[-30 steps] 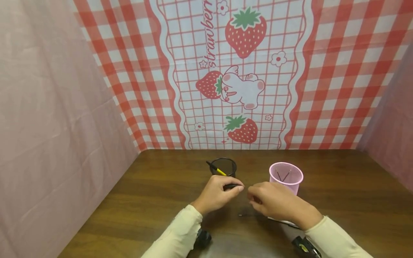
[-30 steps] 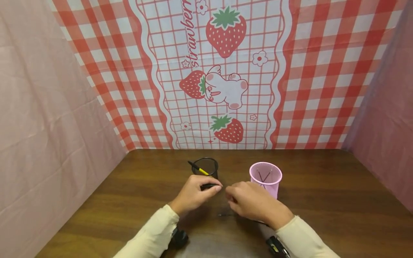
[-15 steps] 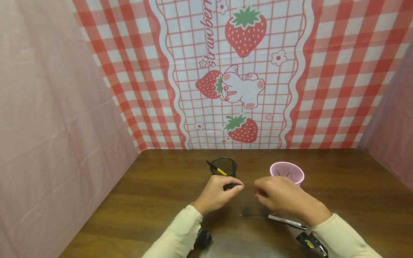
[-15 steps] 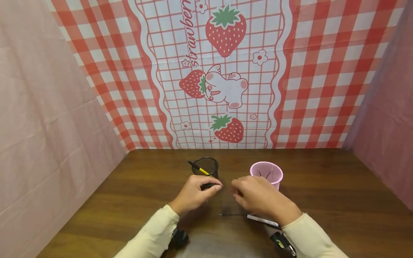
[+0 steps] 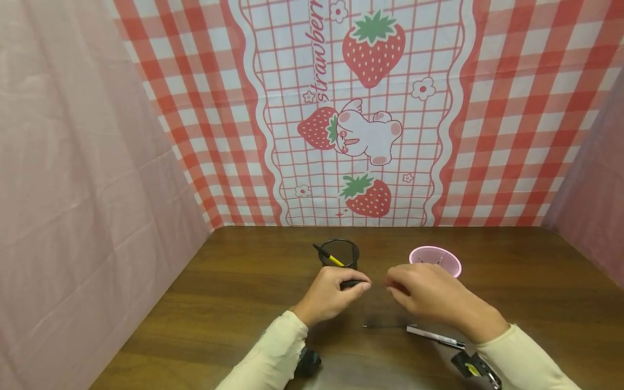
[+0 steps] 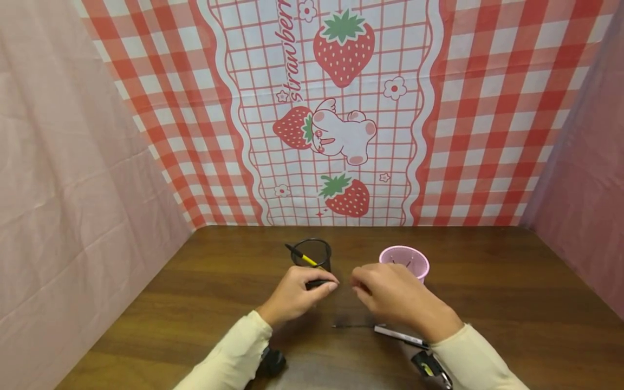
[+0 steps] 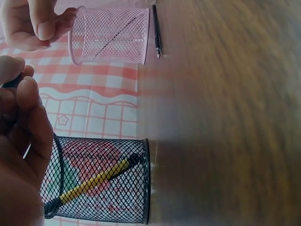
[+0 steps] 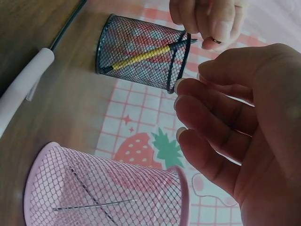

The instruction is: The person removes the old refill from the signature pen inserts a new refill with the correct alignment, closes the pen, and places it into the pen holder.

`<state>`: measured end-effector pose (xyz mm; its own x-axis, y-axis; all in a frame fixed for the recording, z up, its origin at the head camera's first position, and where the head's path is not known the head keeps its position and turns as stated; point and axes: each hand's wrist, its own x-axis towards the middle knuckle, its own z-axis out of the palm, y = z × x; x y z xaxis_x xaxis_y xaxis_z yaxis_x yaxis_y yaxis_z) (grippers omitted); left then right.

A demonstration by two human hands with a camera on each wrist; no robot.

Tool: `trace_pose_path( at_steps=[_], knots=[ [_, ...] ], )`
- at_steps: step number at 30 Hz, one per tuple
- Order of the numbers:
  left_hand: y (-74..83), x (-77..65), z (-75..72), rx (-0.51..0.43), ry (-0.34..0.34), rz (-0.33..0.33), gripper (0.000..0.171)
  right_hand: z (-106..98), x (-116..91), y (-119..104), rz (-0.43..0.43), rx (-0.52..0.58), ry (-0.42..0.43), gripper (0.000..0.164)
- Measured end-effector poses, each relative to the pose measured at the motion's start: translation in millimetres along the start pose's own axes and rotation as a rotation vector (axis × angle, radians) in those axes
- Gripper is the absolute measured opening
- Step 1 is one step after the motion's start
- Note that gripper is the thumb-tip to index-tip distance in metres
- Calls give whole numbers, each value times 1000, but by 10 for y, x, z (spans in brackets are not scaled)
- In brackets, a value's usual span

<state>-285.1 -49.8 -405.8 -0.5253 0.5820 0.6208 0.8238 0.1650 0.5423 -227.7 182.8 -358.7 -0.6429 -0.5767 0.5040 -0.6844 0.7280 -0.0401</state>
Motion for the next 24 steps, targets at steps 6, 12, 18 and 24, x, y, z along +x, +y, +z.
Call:
trace_pose_path(
  at_steps=[6,12,18,24],
  knots=[
    [-1,3,-2,2,-4,-5,16,-58,8,22,-18,-24,32,14],
    [-6,7,-10,8,-5,0,15,-102,40,38,-21,-19,59,14],
    [0,23,-15,22,-8,12,15,-159,35,79,-3,-67,87,14],
    [6,21,20,23,-6,-4,16,-252,-20,131,104,-104,86,13]
  ],
)
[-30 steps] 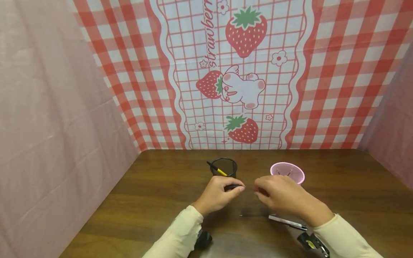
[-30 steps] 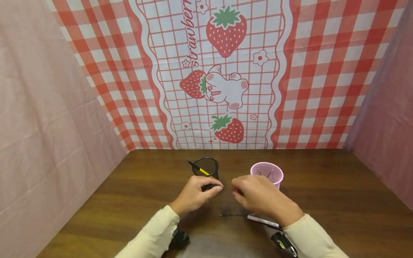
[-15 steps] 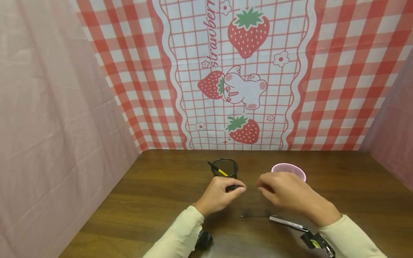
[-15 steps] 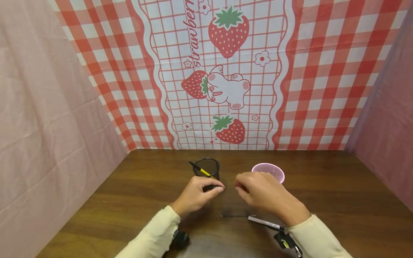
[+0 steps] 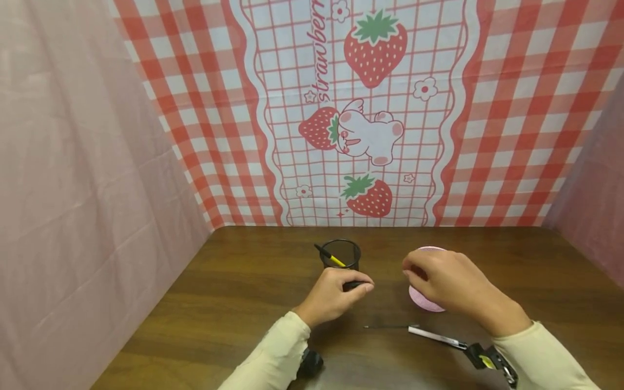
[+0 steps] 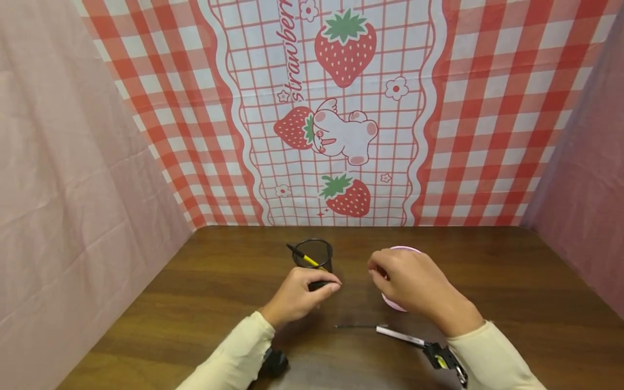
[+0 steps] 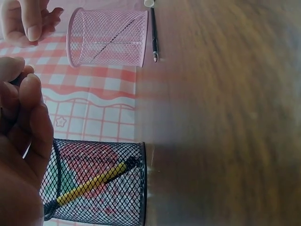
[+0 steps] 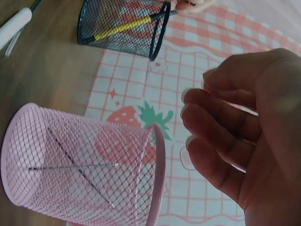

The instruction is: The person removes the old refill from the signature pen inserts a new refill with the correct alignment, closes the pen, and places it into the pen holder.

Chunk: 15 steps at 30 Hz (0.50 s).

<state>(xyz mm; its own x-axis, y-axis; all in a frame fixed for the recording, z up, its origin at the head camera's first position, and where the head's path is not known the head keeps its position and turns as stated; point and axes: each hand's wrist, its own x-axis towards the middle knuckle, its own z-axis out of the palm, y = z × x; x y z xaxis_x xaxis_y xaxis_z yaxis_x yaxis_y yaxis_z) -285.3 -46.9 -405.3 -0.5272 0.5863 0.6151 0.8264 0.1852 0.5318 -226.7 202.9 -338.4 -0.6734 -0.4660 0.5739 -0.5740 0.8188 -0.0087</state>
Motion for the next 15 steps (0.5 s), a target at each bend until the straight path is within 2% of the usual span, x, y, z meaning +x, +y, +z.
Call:
trace_pose_path(
  at_steps=[4,15],
  knots=[
    [0,0,16,-3,-2,-1,17,-27,-20,47,57,-18,2,11],
    [-5,-6,17,-6,14,32,15,-36,-34,139,124,-35,-9,8]
  ],
)
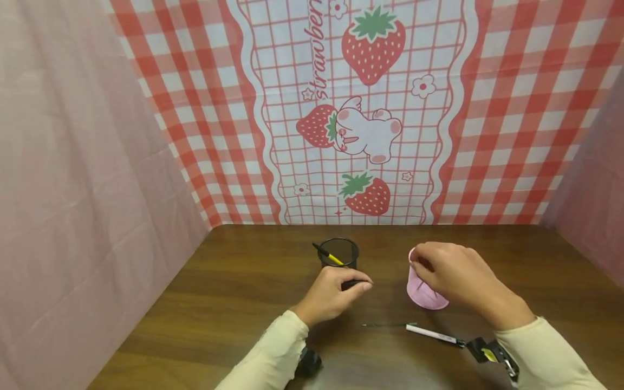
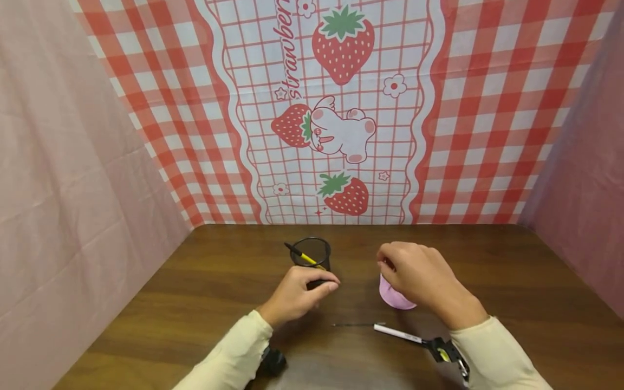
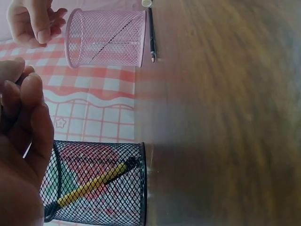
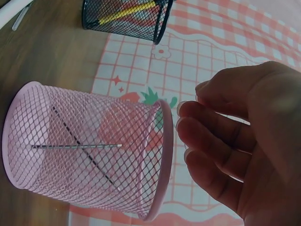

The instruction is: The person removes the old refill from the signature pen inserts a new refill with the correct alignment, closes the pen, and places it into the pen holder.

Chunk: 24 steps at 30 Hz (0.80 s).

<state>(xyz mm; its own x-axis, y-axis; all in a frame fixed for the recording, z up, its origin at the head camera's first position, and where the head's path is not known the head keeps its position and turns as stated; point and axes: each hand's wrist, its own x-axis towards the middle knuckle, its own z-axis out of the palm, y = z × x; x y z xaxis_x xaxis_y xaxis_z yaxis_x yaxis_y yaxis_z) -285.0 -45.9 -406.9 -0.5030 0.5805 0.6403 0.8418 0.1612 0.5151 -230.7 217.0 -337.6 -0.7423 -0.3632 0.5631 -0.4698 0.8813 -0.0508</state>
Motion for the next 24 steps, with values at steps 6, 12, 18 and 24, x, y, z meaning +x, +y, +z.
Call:
trace_pose_path(
  at_steps=[6,12,18,24],
  knots=[
    [-10,5,-16,18,-12,16,16,-23,9,54,44,-18,-30,6],
    [7,6,-30,15,-19,-8,15,-41,8,107,80,-13,-60,6],
    [35,3,-35,-27,-43,-31,17,-60,5,149,97,-17,-74,7],
    [43,0,-27,-54,-58,-46,13,-46,14,179,100,-13,-92,9]
  ],
)
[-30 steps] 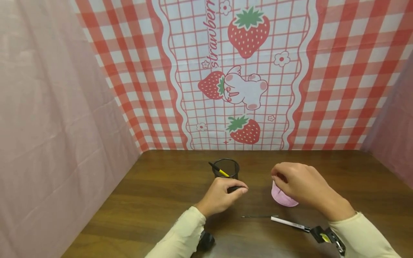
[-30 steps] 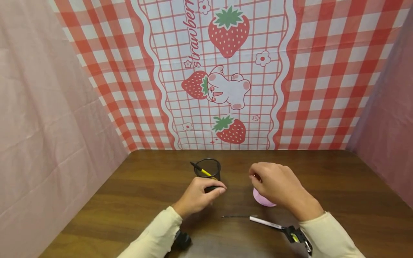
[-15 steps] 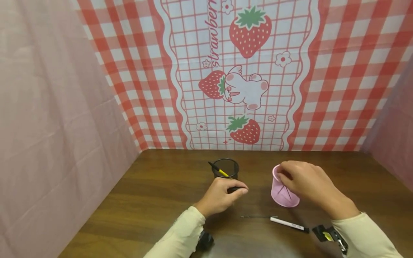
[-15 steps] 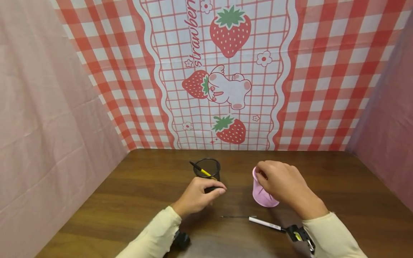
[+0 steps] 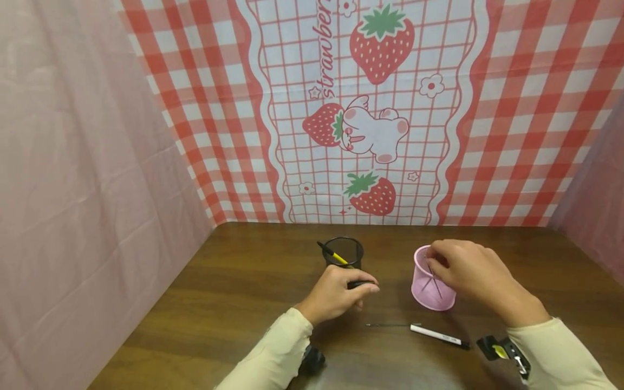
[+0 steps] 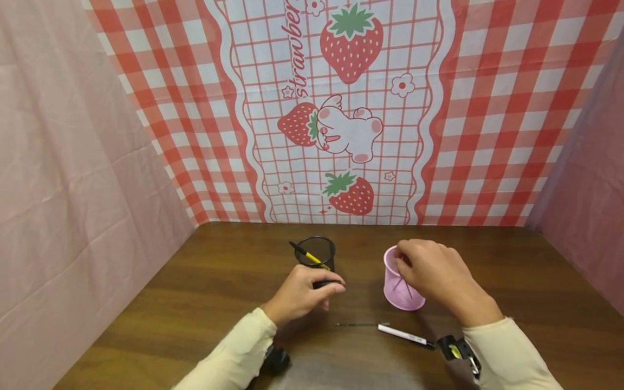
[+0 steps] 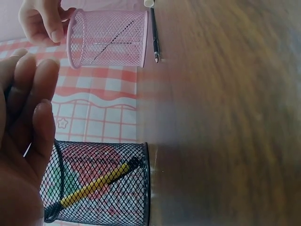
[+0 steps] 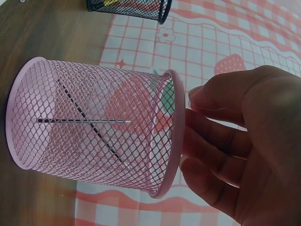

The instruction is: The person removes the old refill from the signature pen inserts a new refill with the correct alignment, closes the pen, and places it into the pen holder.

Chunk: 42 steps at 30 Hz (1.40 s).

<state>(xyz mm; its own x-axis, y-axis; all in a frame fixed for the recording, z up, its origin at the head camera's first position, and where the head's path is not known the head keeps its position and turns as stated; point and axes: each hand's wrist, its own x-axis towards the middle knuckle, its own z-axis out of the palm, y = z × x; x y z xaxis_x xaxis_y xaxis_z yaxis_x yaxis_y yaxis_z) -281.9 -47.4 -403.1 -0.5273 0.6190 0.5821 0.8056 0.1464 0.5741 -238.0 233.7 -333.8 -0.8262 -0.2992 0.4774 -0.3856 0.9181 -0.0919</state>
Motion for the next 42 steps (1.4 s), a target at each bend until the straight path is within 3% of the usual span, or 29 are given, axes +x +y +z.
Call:
trace_pose_path(
  at_steps=[18,35,42],
  knots=[
    [-26,-21,-17,-20,-26,-48,18,29,35,45,36,31,-35,9],
    [-44,-10,-46,108,66,59,16,107,93,44,39,14,-54,10],
    [-33,4,-36,85,31,4,14,103,136,77,53,17,-111,11]
  ],
)
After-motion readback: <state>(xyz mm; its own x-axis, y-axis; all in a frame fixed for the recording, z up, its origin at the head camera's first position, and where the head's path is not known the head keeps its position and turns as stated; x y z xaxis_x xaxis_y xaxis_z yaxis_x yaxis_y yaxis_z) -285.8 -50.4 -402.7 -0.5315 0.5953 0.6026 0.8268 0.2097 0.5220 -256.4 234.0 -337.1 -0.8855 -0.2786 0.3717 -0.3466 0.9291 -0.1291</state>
